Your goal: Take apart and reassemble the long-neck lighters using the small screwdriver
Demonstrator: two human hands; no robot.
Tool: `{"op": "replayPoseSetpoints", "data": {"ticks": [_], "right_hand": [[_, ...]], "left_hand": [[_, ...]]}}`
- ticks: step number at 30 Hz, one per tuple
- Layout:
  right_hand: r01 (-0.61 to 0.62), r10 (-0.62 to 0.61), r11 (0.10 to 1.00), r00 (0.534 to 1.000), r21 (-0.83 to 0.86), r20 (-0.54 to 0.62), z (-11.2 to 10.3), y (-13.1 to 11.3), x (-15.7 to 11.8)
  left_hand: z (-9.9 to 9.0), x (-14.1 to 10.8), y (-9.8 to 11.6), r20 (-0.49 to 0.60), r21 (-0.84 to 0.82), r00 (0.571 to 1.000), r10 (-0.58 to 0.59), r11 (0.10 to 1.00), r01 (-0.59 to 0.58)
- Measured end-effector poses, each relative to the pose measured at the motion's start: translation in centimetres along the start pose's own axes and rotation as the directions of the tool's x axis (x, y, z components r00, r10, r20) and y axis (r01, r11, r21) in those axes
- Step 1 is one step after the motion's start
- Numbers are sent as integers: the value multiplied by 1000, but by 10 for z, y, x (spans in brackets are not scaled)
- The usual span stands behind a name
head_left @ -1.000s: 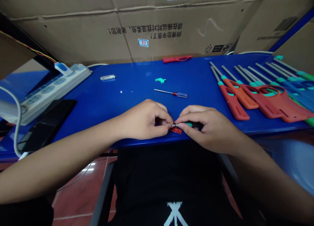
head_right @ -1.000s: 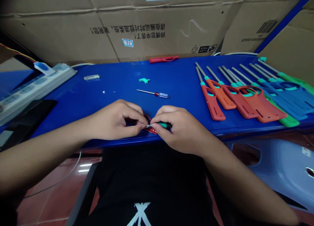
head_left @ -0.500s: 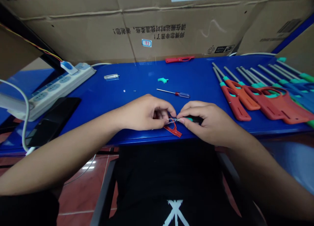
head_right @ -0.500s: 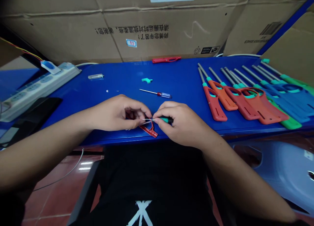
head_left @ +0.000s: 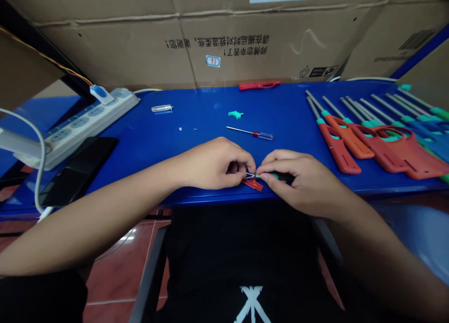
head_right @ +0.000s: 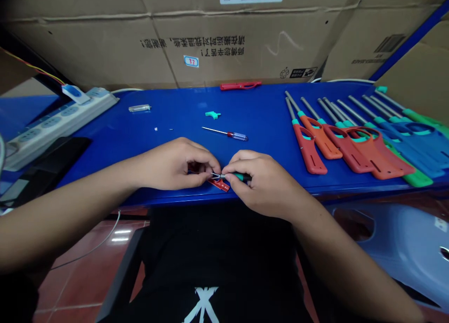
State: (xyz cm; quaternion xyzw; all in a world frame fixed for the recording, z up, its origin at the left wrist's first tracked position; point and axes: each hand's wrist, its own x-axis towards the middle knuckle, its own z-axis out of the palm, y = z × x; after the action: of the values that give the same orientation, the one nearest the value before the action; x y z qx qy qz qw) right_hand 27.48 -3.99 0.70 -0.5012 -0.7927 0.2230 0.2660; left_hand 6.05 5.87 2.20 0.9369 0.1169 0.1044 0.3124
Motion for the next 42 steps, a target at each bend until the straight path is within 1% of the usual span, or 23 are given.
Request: {"op": "replayPoseSetpoints", "data": {"ticks": [2,6,11,15,18,22,25,28,31,38,42], "right_hand": [[-9,9,1000,1000,-29,0,0,-1,-3],[-34,34,996,999,-80,-1,0,-4,-5],[-57,61,987,998,-149,22,-1,-9,-3],[-68,75,986,996,-150,38,-2,-8,2],[-82,90,988,994,-128,57,-3,-7,6],[-103,109,991,992,-84,71,-4,-5,7],[-114,121,989,990,-92,73,-5,-6,4],[-106,114,988,992,-115,62,-4,-7,1],[-84,90,987,995,-140,36,-3,-6,-2],[-49,45,979,999,-196,-25,0,-7,-5],[-37,23,971,998,-237,-63,3,-4,-7]], "left_hand": [[3,2,1,0,42,1000,5,999,-5],[8,4,3,-22,74,1000,15,997,-13],[13,6,1,-67,129,995,73,990,-64],[16,7,0,-122,141,992,42,990,-24],[16,6,1,-145,140,989,27,990,-7],[7,2,0,-101,103,995,26,995,-16],[-1,0,-5,-64,104,998,15,995,-8],[-5,0,-11,-6,128,997,77,989,-75],[-6,0,-14,35,155,993,114,981,-118],[-2,1,-14,35,215,993,112,970,-117],[-1,1,-13,54,241,993,102,964,-112]]}}
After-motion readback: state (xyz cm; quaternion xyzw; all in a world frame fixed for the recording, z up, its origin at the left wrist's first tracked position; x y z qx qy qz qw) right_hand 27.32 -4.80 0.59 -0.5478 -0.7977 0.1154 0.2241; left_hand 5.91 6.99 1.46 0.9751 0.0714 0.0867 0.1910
